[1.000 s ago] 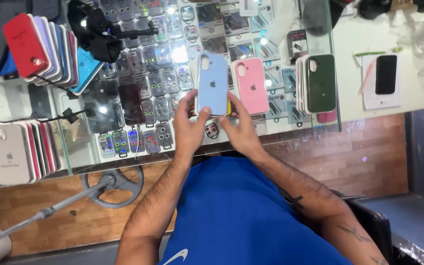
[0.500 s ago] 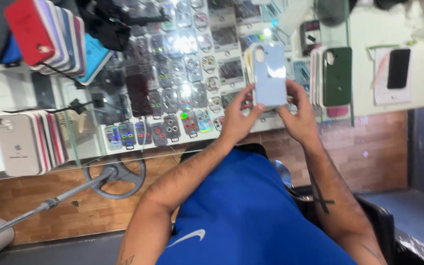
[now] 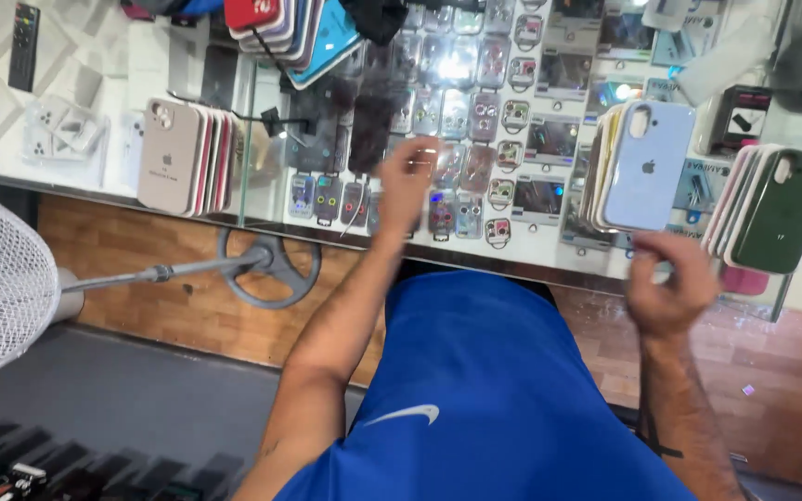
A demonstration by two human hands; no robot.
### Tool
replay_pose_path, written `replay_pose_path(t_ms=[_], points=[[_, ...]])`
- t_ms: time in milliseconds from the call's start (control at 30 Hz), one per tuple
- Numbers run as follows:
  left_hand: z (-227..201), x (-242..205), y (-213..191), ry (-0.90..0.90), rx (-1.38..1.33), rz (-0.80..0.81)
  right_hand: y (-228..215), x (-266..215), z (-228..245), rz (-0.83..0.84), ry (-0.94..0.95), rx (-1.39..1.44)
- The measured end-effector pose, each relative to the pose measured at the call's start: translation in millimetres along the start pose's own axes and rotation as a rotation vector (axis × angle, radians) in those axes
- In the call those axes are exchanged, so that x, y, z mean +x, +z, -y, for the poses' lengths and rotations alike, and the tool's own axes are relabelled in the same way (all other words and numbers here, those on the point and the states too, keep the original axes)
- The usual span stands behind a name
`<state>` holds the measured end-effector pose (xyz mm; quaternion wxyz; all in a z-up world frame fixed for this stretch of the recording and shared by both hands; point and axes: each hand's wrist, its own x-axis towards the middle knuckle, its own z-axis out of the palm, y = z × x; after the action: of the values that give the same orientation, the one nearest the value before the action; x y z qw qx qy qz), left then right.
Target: The person is sorting and organizing various mobile phone cases and their packaging on a glass service counter.
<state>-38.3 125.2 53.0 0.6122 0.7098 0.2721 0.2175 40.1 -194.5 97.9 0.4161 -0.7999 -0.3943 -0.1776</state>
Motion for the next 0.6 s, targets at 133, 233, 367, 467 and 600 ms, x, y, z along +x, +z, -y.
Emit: replay_pose_path(t_ms=[133, 233, 367, 467, 600], points=[[-19.4, 15.9, -73.3, 0.079, 0.049, -0.529, 44.7, -7.6, 22.6, 0.014, 0.154, 0.205], [-20.7, 16.8, -97.8, 0.062, -0.066, -0.756, 50.1, 14.3, 57.5, 0.312, 0.349, 0.388], [4.9, 27.7, -113.6, -0.094, 0.120, -0.698, 45.5, 41.5, 80.1, 0.618, 0.298, 0.387], [15.9, 38.2, -115.4, -0.093, 0.324, -0.661, 41.0, 45.4, 83.7, 0.694, 0.313, 0.339], [17.0, 46.1, -114.7, 0.040, 0.436, -0.607, 38.3, 45.8, 82.9, 0.711, 0.363, 0.330]])
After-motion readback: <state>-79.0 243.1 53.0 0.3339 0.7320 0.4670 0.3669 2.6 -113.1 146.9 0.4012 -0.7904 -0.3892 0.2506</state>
